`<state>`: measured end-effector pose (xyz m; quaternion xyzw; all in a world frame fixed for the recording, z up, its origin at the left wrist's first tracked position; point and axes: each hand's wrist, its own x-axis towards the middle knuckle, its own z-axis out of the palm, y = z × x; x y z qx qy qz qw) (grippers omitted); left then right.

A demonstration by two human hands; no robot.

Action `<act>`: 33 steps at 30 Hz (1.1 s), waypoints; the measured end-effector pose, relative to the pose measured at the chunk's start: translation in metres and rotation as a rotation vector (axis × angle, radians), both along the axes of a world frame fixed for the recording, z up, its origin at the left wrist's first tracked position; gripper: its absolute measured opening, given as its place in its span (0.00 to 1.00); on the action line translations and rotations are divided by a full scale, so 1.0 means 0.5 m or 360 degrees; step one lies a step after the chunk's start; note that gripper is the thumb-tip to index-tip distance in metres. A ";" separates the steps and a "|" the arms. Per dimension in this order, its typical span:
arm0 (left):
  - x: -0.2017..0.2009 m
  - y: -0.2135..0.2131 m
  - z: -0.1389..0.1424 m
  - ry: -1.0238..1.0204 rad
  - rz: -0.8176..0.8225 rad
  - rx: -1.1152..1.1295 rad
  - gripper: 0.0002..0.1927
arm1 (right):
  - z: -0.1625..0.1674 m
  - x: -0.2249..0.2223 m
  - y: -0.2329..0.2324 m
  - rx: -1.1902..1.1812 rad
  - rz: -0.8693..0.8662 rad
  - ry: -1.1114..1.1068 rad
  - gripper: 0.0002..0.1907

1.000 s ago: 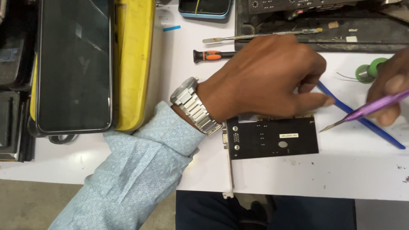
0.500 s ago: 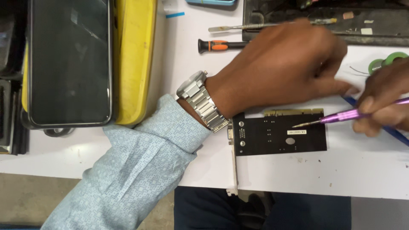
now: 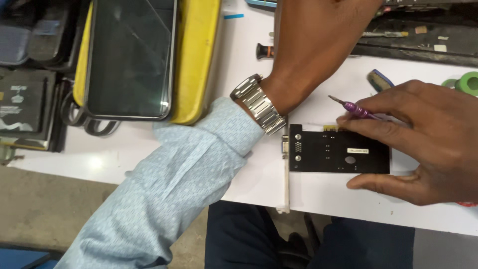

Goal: The person uses a soldering iron to work on a small circuit board, then uses a plastic spudger and a precision screwdriver to adjust components. The person flips the board over and continues to manipulate small parts on the opposite side.

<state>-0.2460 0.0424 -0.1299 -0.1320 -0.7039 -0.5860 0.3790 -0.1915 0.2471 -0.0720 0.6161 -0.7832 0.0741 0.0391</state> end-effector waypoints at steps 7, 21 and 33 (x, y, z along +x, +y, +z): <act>-0.004 -0.007 -0.008 -0.0139 0.0097 0.0000 0.23 | -0.024 -0.013 0.025 0.0051 -0.0069 -0.0269 0.43; 0.037 -0.014 0.095 -0.0050 -0.0168 0.0347 0.35 | -0.003 -0.124 0.142 -0.0712 -0.0339 -0.1777 0.36; 0.073 -0.010 0.102 0.0384 -0.0111 -0.0293 0.37 | -0.054 -0.129 0.145 -0.1111 -0.0033 -0.2715 0.32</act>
